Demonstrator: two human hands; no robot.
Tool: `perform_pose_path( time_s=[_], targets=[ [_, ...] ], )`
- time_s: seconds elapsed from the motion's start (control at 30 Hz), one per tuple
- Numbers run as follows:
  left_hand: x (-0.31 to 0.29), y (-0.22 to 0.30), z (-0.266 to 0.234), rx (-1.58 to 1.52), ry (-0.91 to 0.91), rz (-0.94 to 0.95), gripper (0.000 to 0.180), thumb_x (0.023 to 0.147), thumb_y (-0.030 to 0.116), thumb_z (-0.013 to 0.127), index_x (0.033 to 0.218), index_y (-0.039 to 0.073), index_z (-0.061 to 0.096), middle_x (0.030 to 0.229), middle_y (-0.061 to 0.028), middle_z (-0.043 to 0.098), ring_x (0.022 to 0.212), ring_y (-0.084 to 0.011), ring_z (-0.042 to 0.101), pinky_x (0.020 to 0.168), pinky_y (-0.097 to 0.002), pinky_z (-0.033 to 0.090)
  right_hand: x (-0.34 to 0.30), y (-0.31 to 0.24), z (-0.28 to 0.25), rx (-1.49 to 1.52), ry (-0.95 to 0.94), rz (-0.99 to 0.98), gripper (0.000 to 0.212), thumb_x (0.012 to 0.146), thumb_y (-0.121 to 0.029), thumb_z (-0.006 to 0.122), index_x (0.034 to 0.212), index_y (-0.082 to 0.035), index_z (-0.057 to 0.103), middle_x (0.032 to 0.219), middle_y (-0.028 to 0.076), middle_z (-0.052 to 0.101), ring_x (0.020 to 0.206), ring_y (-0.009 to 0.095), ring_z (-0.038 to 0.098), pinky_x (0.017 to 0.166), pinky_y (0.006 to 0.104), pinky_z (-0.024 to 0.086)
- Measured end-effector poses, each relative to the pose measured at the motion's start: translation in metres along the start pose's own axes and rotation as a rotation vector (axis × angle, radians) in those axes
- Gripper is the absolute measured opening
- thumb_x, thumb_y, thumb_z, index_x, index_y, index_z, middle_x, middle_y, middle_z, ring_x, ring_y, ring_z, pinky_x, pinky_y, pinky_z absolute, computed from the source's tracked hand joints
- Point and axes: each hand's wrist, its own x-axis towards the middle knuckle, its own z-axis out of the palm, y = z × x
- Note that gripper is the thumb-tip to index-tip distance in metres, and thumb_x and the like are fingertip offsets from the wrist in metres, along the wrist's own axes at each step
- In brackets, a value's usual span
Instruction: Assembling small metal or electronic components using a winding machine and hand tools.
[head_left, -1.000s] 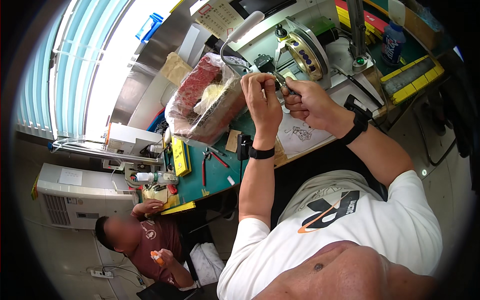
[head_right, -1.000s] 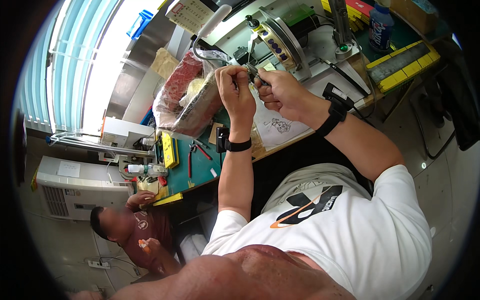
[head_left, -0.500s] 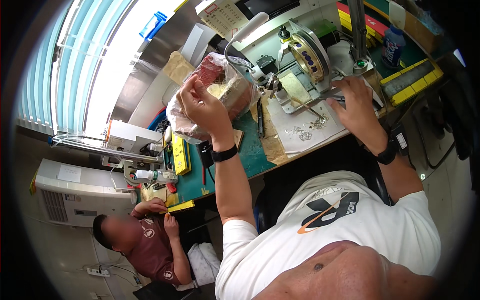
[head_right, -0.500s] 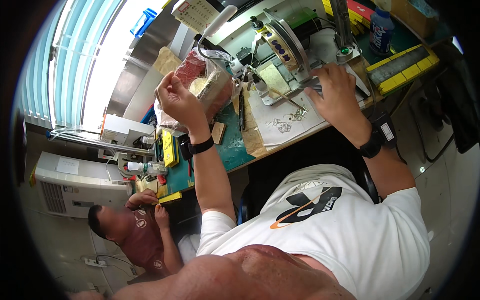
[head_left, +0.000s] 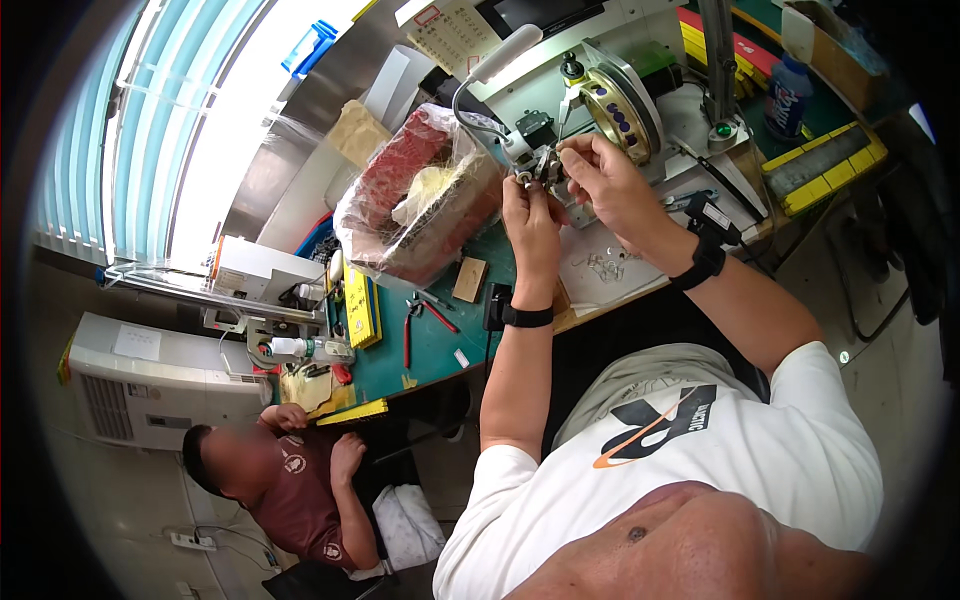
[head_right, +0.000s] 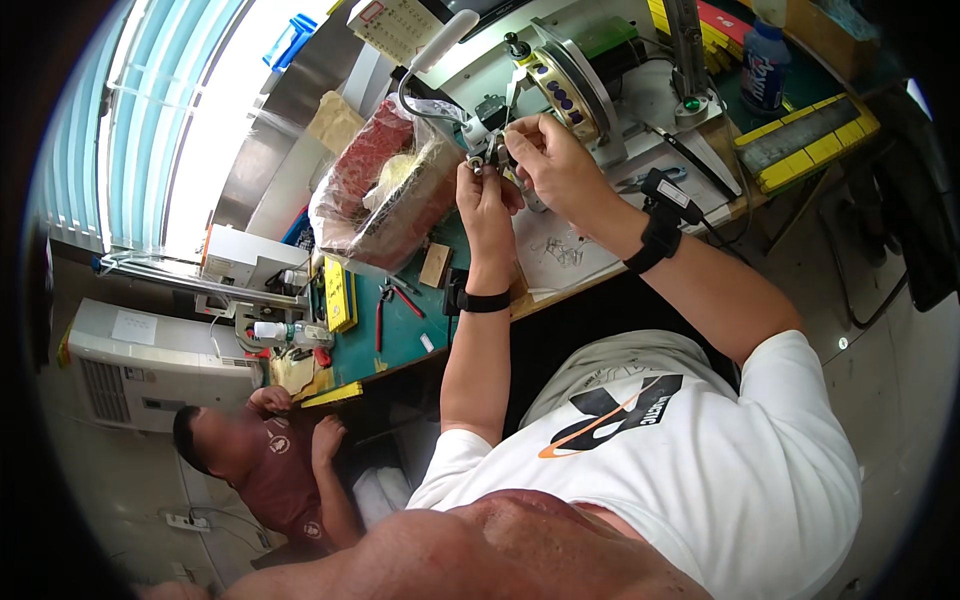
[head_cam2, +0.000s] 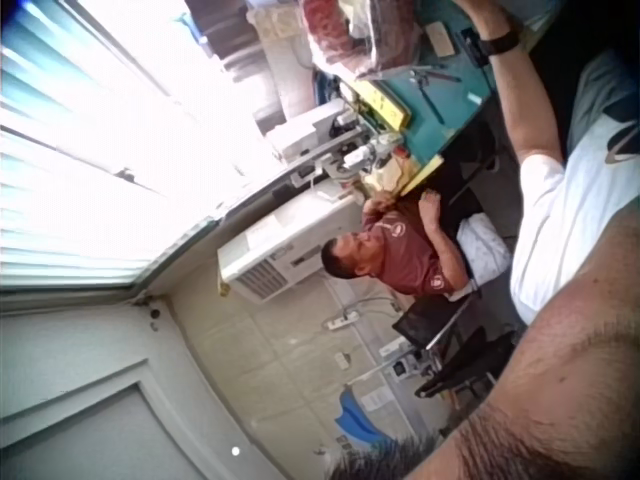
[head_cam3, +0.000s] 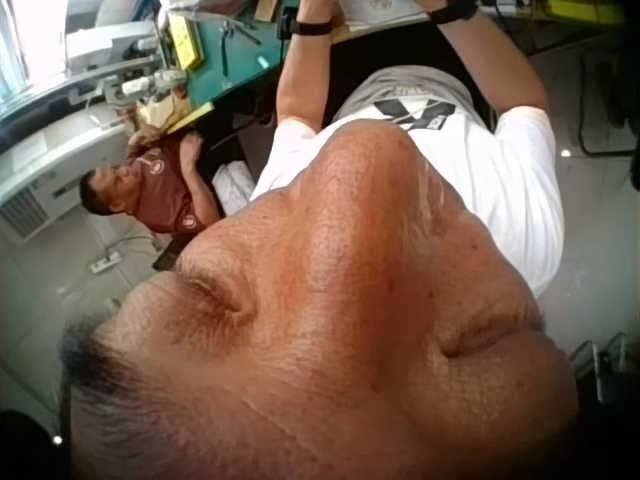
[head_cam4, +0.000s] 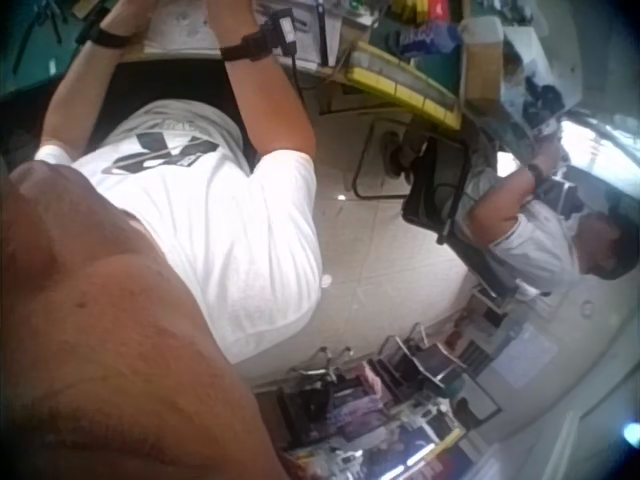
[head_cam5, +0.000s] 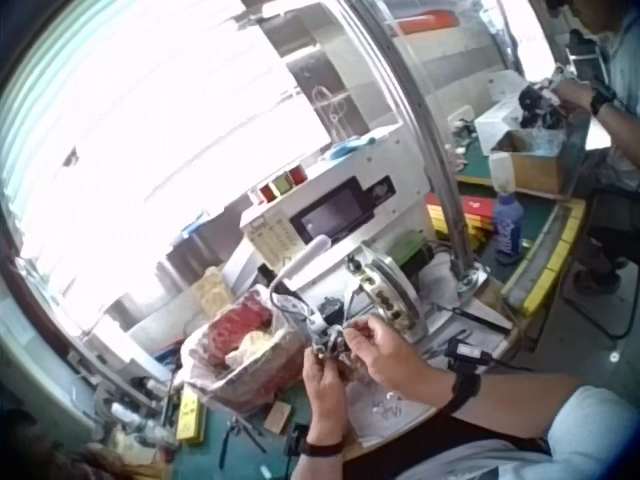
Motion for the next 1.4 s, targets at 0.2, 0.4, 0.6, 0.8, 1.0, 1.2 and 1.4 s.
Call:
perform_pose_path(
  time_s=[0.2,0.4,0.6,0.8,1.0,1.2,1.4],
  targets=[
    [-0.001,-0.004,-0.012,-0.042,-0.121,-0.135,0.022,0.124,0.019,0.051,0.106,0.008,0.057,0.079,0.0008,0.056,0.061,-0.0073,0.051,0.053,-0.0269,0.04,0.018,0.015,0.01,0.077,0.102,-0.031,0.021,0.117,-0.024,0.072,0.118,-0.004,0.067,0.095,-0.003,0.063,0.082,0.005,0.057,0.075,0.0216,0.049],
    [-0.001,-0.007,-0.013,-0.092,-0.068,-0.167,0.036,0.125,0.03,0.049,0.101,0.008,0.063,0.073,0.0007,0.059,0.059,-0.0092,0.052,0.054,-0.0263,0.037,0.016,0.016,0.014,-0.007,0.14,-0.081,0.022,0.116,-0.023,0.072,0.113,-0.003,0.068,0.093,-0.002,0.063,0.079,0.005,0.055,0.071,0.022,0.048],
    [-0.002,0.004,-0.004,0.034,0.228,0.059,0.041,0.126,0.026,0.049,0.097,0.002,0.066,0.079,-0.002,0.063,0.06,-0.0107,0.057,0.058,-0.0271,0.045,0.02,0.025,0.019,0.013,0.22,-0.11,0.019,0.116,-0.021,0.073,0.112,-0.003,0.069,0.093,-0.002,0.063,0.077,0.005,0.053,0.069,0.0228,0.047],
    [0.001,0.024,-0.022,0.266,0.469,0.336,0.041,0.125,0.027,0.054,0.096,0.003,0.07,0.08,-0.0019,0.064,0.063,-0.0088,0.055,0.059,-0.0266,0.042,0.023,0.026,0.018,0.048,0.208,-0.096,0.019,0.116,-0.021,0.073,0.111,-0.002,0.069,0.09,-0.002,0.063,0.075,0.006,0.053,0.066,0.0262,0.048],
    [0.042,0.086,-0.084,1.011,0.364,0.833,0.022,0.113,0.017,0.07,0.129,0.003,0.074,0.118,-0.0172,0.074,0.106,-0.034,0.073,0.088,-0.0455,0.058,0.021,0.022,0.022,-0.018,0.187,-0.103,0.022,0.116,-0.024,0.073,0.111,-0.003,0.071,0.09,-0.002,0.064,0.077,0.006,0.054,0.066,0.0264,0.048],
    [0.05,0.138,-0.108,1.528,0.134,0.325,0.108,0.096,0.031,0.089,0.182,0.017,0.025,0.13,-0.0215,0.077,0.135,-0.0432,0.07,0.107,-0.0549,0.056,0.023,0.023,0.014,-0.03,0.177,-0.114,0.023,0.116,-0.025,0.072,0.11,-0.003,0.07,0.091,-0.002,0.064,0.078,0.006,0.054,0.067,0.0258,0.048],
    [0.053,0.118,-0.103,1.189,0.296,0.55,0.04,0.107,0.015,0.078,0.146,0.006,0.07,0.111,-0.0127,0.083,0.096,-0.026,0.078,0.084,-0.0408,0.06,0.021,0.022,0.015,-0.035,0.162,-0.116,0.023,0.117,-0.025,0.072,0.11,-0.003,0.069,0.09,-0.003,0.063,0.078,0.005,0.053,0.068,0.0255,0.048]
  ],
)
